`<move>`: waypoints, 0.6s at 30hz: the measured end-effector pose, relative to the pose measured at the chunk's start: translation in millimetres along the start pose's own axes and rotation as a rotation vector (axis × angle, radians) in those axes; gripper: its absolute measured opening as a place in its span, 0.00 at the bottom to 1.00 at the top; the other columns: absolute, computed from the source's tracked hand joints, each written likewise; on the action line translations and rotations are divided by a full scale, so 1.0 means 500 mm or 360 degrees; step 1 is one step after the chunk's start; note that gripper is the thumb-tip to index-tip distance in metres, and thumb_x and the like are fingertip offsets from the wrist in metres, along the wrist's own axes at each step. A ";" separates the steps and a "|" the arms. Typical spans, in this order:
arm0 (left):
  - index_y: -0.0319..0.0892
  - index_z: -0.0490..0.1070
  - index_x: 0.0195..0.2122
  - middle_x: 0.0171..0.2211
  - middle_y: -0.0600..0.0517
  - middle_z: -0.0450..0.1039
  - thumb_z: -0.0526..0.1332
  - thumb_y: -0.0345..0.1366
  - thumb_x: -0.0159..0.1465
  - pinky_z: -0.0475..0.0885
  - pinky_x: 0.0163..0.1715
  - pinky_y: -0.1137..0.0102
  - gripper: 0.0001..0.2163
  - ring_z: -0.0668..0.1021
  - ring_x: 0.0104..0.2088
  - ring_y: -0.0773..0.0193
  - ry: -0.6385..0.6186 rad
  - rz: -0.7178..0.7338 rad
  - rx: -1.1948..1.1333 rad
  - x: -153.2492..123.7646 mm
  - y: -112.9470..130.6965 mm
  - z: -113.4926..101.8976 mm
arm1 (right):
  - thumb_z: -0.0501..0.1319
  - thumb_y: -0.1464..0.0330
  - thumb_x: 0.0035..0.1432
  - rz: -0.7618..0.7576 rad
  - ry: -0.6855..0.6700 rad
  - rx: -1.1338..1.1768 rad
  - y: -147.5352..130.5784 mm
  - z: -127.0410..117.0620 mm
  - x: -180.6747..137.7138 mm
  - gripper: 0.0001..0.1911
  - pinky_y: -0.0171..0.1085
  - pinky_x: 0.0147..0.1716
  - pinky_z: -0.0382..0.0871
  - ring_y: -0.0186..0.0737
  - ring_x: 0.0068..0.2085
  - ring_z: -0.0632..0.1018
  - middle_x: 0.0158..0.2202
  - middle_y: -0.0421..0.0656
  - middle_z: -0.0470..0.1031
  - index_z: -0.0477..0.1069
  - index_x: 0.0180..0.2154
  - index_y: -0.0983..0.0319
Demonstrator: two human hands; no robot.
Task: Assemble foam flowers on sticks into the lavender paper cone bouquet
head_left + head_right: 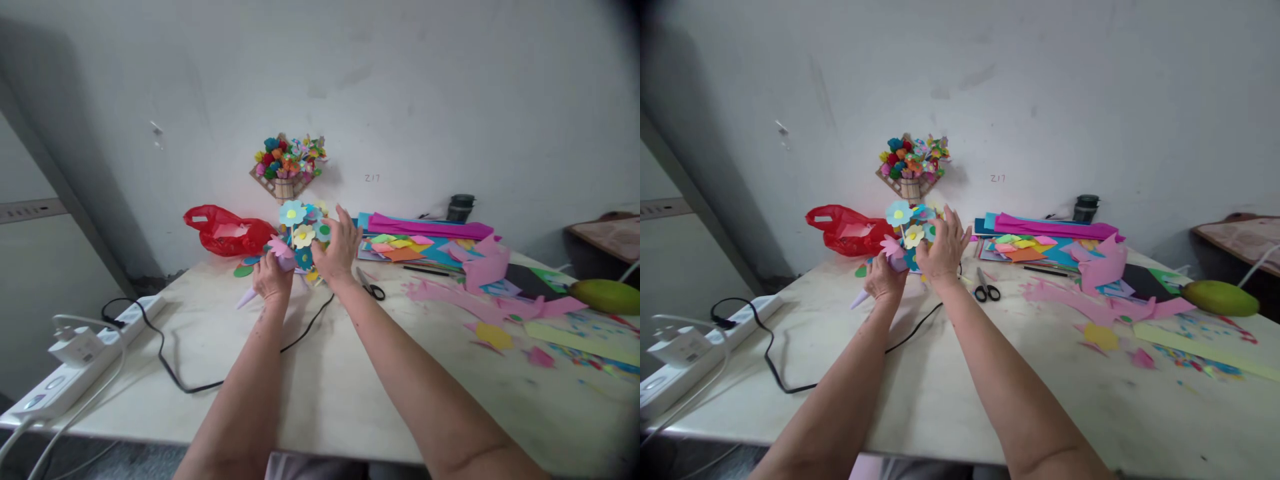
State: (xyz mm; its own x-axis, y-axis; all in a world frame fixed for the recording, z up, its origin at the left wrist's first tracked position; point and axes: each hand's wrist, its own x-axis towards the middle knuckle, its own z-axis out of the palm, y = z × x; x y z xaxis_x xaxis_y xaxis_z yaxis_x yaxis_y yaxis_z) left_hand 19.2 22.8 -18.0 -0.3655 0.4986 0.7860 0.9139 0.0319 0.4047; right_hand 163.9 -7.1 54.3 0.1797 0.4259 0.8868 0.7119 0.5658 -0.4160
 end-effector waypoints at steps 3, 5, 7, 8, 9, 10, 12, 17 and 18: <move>0.39 0.66 0.50 0.43 0.42 0.72 0.64 0.44 0.50 0.66 0.43 0.61 0.27 0.72 0.46 0.48 0.0036 -0.0162 -0.0045 0.009 0.002 -0.003 | 0.51 0.72 0.47 0.0185 0.0304 0.0119 0.025 -0.004 -0.018 0.17 0.55 0.57 0.51 0.47 0.56 0.65 0.54 0.50 0.66 0.64 0.41 0.59; 0.41 0.65 0.50 0.45 0.43 0.72 0.65 0.45 0.49 0.67 0.43 0.61 0.28 0.72 0.47 0.49 0.0076 -0.0285 -0.0084 0.016 0.008 -0.007 | 0.51 0.72 0.45 0.0375 0.0391 0.0167 0.043 -0.002 -0.027 0.15 0.51 0.53 0.57 0.47 0.50 0.69 0.46 0.49 0.71 0.64 0.39 0.60; 0.44 0.64 0.50 0.45 0.45 0.72 0.66 0.46 0.47 0.68 0.42 0.61 0.29 0.73 0.48 0.50 0.0089 -0.0418 -0.0123 0.023 0.020 -0.016 | 0.51 0.71 0.44 0.0587 0.0340 0.0217 0.059 0.003 -0.037 0.13 0.49 0.48 0.61 0.45 0.42 0.72 0.38 0.47 0.72 0.64 0.36 0.61; 0.45 0.64 0.49 0.44 0.45 0.73 0.66 0.47 0.46 0.68 0.41 0.62 0.29 0.73 0.47 0.50 0.0079 -0.0490 -0.0146 0.027 0.027 -0.022 | 0.51 0.71 0.45 0.0685 0.0272 0.0249 0.066 0.007 -0.042 0.11 0.47 0.46 0.62 0.44 0.38 0.72 0.35 0.45 0.72 0.64 0.34 0.60; 0.46 0.64 0.48 0.44 0.46 0.73 0.67 0.47 0.45 0.68 0.40 0.62 0.29 0.74 0.46 0.50 0.0049 -0.0570 -0.0170 0.030 0.035 -0.030 | 0.51 0.70 0.46 0.0760 0.0177 0.0299 0.072 0.013 -0.050 0.09 0.46 0.44 0.63 0.42 0.35 0.71 0.33 0.43 0.71 0.63 0.33 0.60; 0.46 0.65 0.46 0.42 0.46 0.74 0.68 0.48 0.44 0.68 0.39 0.62 0.29 0.75 0.45 0.50 0.0018 -0.0646 -0.0203 0.033 0.043 -0.038 | 0.51 0.70 0.47 0.0812 0.0071 0.0354 0.076 0.020 -0.058 0.08 0.44 0.42 0.65 0.41 0.34 0.71 0.32 0.42 0.71 0.64 0.32 0.59; 0.47 0.65 0.44 0.40 0.47 0.75 0.67 0.49 0.44 0.67 0.37 0.61 0.27 0.76 0.43 0.49 -0.0018 -0.0766 -0.0309 0.039 0.058 -0.054 | 0.52 0.70 0.48 0.0859 -0.0186 0.0398 0.082 0.036 -0.075 0.06 0.43 0.40 0.66 0.41 0.33 0.71 0.30 0.41 0.71 0.64 0.31 0.59; 0.48 0.64 0.44 0.36 0.44 0.75 0.66 0.54 0.44 0.65 0.35 0.58 0.28 0.75 0.41 0.44 0.0012 -0.0871 -0.0590 0.046 0.080 -0.073 | 0.56 0.77 0.41 0.0616 -0.0837 0.0718 0.072 0.083 -0.114 0.22 0.44 0.42 0.68 0.41 0.37 0.74 0.41 0.44 0.74 0.67 0.42 0.60; 0.48 0.64 0.43 0.36 0.44 0.75 0.66 0.55 0.43 0.65 0.35 0.58 0.29 0.75 0.41 0.44 0.0032 -0.0888 -0.0633 0.047 0.082 -0.073 | 0.58 0.78 0.40 0.0563 -0.0929 0.0804 0.066 0.091 -0.121 0.26 0.44 0.43 0.69 0.41 0.40 0.74 0.44 0.45 0.73 0.65 0.45 0.59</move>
State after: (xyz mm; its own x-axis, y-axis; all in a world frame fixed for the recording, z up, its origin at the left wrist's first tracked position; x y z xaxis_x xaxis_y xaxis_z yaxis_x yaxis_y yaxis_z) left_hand 41.7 4.0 34.2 -0.7694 0.4838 0.4170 0.4550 -0.0432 0.8895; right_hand 145.6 17.9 -22.4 -0.1433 0.8548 0.4987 0.2664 0.5187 -0.8124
